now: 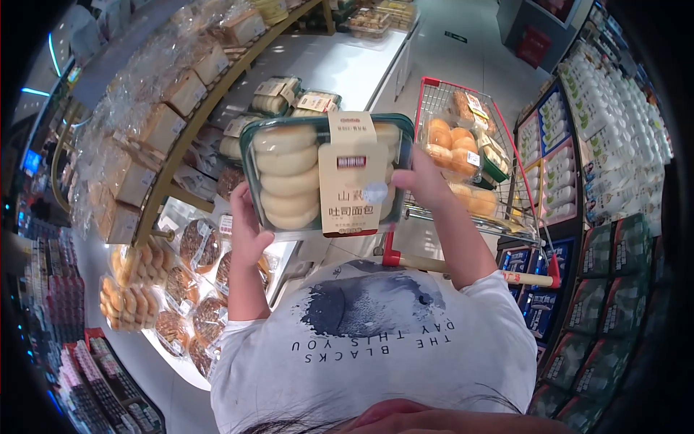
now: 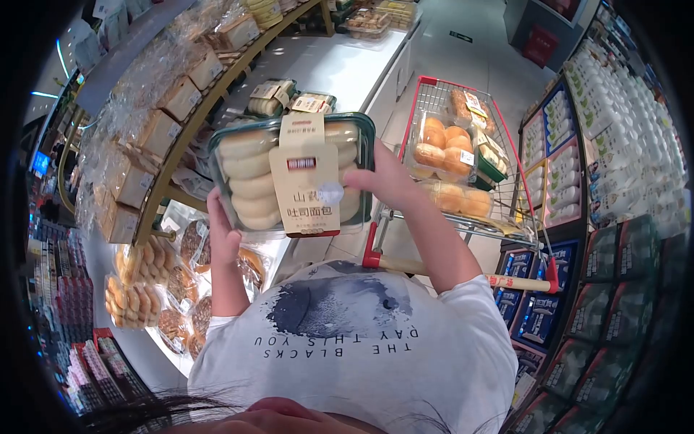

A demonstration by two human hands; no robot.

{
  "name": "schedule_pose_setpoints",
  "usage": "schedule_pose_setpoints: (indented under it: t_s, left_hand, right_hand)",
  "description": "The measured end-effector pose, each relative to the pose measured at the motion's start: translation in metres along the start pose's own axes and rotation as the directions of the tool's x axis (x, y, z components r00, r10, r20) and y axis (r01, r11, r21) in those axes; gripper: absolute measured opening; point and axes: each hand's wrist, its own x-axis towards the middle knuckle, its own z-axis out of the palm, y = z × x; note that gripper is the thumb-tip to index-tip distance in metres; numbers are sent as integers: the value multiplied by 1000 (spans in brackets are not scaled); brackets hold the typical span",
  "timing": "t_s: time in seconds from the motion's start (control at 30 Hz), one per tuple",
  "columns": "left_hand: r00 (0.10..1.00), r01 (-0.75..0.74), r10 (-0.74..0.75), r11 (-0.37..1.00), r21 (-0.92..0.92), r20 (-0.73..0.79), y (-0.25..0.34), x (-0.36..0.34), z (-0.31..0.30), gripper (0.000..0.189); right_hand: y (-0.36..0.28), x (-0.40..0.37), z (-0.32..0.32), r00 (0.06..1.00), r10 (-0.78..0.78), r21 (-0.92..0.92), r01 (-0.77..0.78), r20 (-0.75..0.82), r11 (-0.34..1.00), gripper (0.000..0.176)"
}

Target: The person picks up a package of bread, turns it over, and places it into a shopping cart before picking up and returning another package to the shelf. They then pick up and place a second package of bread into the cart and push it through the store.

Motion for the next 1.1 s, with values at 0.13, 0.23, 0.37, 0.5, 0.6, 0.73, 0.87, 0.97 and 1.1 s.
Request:
schedule_pose_setpoints:
  t_s: [0.13,0.23,0.37,0.5,0.6,0.73,0.87,0.97,1.1]
  left_hand:
    - [934,333,-328,943,-8,141,13,2,9,87]
    - [914,351,-344,936,6,215,10,-2,10,87]
    - [927,355,-345,933,-53,146,2,-2,13,88]
    - [953,296,-299,954,-46,-50,6,2,14,90]
    - [983,176,-162,968,181,-88,30,13,22,94]
    - [984,-177,138,748,639,111,71,23,47,91]
    - [915,-403,260,594,697,308,108,16,84,93]
    - [858,-513,273,494,702,435,120,11,112,89]
    - [769,-639,338,416,647,543,120,11,126,76]
  right_hand:
    - [-7,-1,10,950,272,151,-250,-155,957,52]
    - [-2,0,5,916,379,239,-342,-129,909,51]
    - [0,-3,6,925,365,256,-330,-103,908,53]
    - [18,-1,0,960,281,314,-263,-13,913,61]
    - [55,14,-19,942,99,475,-250,321,844,69]
    - [87,20,-19,927,-48,716,-253,372,651,83]
    - [88,22,-20,964,45,835,-248,260,491,59]
    - [56,15,3,986,98,841,-168,138,514,43]
    - [41,0,12,981,-28,912,-169,194,374,60]
